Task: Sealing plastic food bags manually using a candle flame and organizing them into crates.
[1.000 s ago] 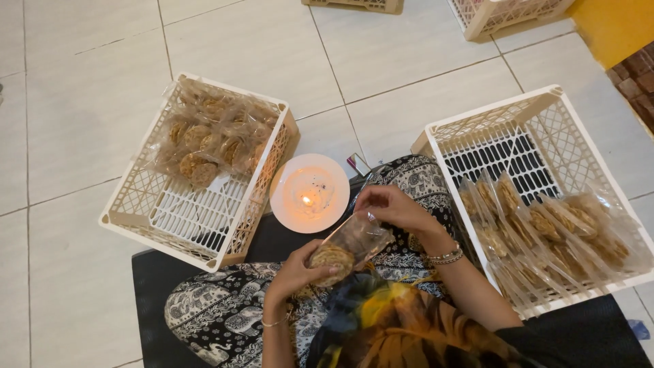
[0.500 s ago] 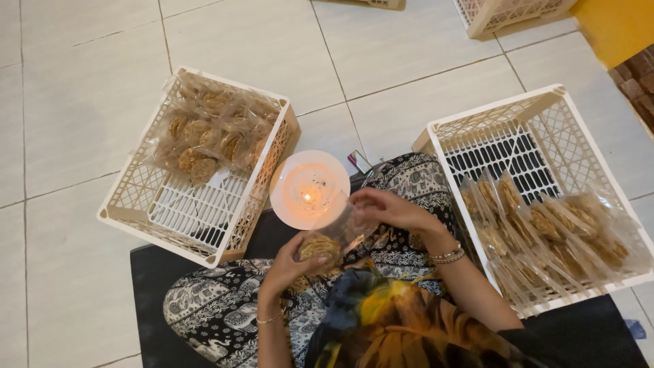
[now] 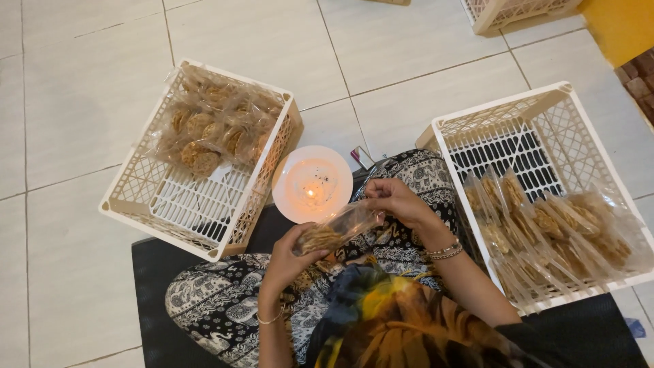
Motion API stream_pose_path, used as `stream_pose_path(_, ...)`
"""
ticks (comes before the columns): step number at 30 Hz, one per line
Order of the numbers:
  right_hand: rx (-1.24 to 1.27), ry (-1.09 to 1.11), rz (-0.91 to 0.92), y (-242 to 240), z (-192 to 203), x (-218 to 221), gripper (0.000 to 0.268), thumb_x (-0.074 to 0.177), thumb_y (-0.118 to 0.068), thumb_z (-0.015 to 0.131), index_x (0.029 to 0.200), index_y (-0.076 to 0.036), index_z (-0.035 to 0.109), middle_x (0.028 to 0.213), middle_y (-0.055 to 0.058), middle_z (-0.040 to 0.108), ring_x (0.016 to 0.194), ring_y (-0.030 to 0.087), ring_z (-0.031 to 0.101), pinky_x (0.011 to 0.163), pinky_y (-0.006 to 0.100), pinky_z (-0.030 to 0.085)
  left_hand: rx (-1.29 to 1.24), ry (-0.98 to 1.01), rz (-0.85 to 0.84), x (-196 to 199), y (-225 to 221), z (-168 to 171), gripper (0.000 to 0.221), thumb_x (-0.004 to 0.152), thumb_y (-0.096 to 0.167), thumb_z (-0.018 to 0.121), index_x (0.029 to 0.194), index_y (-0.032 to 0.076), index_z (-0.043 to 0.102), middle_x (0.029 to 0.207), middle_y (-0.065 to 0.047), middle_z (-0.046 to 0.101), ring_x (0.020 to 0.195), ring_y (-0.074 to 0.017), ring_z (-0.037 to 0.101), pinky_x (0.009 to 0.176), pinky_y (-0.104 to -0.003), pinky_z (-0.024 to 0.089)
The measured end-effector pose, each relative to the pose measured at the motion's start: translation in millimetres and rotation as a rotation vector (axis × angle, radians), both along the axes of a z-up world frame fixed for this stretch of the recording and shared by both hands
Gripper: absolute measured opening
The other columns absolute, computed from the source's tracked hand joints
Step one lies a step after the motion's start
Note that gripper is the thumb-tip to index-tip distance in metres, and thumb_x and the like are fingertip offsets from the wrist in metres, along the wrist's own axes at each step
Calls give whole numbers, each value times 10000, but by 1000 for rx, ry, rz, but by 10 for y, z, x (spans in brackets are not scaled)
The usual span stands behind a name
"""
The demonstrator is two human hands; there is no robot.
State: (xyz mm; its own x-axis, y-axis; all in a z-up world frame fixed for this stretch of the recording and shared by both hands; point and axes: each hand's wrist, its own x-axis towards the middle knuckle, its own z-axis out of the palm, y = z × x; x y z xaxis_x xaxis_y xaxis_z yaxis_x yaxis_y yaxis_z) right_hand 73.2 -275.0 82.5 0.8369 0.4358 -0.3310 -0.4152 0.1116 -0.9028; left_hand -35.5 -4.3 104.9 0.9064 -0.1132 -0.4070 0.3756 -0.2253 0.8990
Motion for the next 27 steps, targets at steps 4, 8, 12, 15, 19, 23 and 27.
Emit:
stream_pose_path(4,-35,-92,93,7,51,38,203,847,69,668,773,-45,518,642,26,499,516,144,562,404,280,547,-5,-1,23,22,64,62,699,728,175,933,1357,57,654,1355,-267,619,1263,-567,511,1007,-665,420)
stream_pose_path(8,-91,-203,139,43,203,69,168,877,39,669,805,-46,544,579,70,528,486,167,548,421,283,449,-8,-11,50,-1,86,141,750,706,223,943,1368,46,640,1352,-302,608,1256,-582,518,1014,-654,435)
stream_pose_path(12,-132,-258,106,119,367,79,275,875,72,645,710,-78,485,527,60,506,468,156,509,438,268,408,-25,-16,83,-10,99,133,785,684,245,953,1375,47,636,1351,-315,606,1258,-592,512,1012,-656,432)
stream_pose_path(15,-126,-286,86,174,287,117,308,878,59,669,691,-85,471,527,54,497,492,146,527,454,270,430,-44,-15,99,-20,96,183,785,692,234,949,1384,46,629,1348,-319,606,1256,-592,513,1010,-645,439)
stream_pose_path(19,-118,-274,139,235,558,97,145,856,16,720,845,-39,587,594,61,541,528,135,472,485,265,379,-81,-25,98,-62,158,149,720,698,185,940,1346,44,659,1272,-336,640,1180,-603,561,976,-632,463)
stream_pose_path(23,-266,-329,312,309,784,115,271,852,-35,771,1111,-9,694,860,146,628,775,267,596,664,373,518,-86,-44,96,-112,202,71,674,698,181,940,1315,79,686,1219,-303,686,1156,-539,613,947,-607,492)
stream_pose_path(27,-324,-396,433,389,918,112,187,858,-33,773,1031,17,722,822,151,636,682,261,601,610,354,534,-107,-76,81,-126,202,114,662,700,186,933,1300,58,686,1181,-325,696,1113,-552,635,921,-617,502)
